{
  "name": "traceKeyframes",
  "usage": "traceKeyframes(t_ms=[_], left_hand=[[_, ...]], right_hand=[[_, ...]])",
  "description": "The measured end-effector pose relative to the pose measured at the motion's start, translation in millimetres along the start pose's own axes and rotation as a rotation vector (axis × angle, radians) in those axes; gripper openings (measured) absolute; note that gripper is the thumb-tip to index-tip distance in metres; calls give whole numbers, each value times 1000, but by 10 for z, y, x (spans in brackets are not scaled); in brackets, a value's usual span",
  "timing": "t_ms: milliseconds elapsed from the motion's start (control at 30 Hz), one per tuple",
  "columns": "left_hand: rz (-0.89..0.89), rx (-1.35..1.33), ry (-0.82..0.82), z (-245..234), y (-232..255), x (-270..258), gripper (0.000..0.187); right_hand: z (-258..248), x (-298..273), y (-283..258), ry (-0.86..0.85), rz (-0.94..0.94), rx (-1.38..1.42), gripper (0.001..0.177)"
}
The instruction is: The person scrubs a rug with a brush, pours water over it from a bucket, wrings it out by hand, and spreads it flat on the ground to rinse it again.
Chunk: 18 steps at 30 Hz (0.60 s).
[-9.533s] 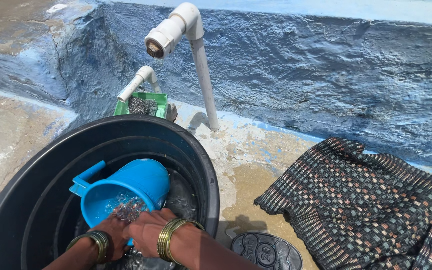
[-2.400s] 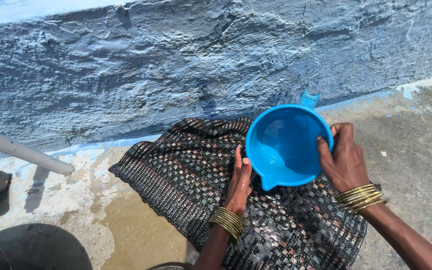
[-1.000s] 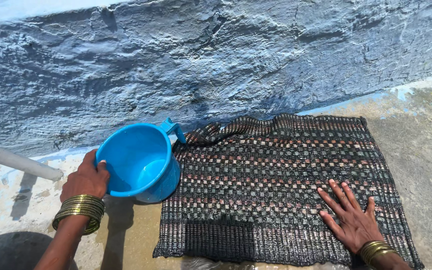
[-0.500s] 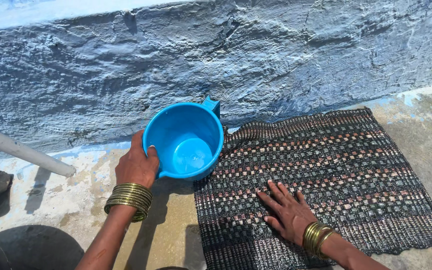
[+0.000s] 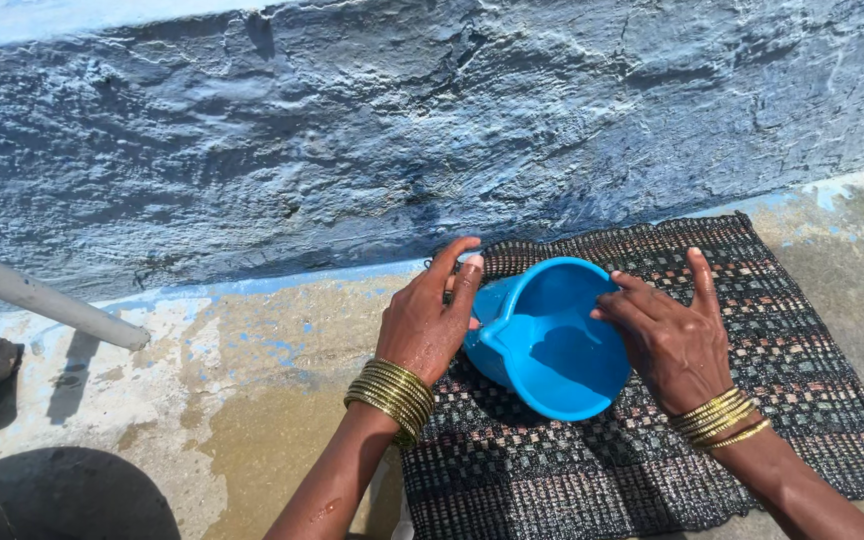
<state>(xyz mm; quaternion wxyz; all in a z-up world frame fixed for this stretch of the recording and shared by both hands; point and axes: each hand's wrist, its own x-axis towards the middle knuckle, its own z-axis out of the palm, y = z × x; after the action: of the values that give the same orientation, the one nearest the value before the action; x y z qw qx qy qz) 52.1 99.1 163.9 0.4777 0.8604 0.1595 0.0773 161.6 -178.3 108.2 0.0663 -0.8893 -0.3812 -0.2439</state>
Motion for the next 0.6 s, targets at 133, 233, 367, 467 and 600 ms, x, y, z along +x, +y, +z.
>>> traceKeyframes(t_ms=[133,233,367,467,600], left_hand=[[-76,365,332,7,-877,329,38],[-303,493,187,186,-1433,331,52],[-418,260,40,243,-1357,317,62],[-462,-350,-184,121,-827,337,77],[-193,15,-381,-91,-356,285,75]], right_hand=[[174,-172,305,-151,231,141,42],[336,-218,187,-257,132,206,61],[304,-150,-50,-480,178,386,78],[140,27,-171,-579,126,303,73],[-8,396,-516,-532,24,250,59]])
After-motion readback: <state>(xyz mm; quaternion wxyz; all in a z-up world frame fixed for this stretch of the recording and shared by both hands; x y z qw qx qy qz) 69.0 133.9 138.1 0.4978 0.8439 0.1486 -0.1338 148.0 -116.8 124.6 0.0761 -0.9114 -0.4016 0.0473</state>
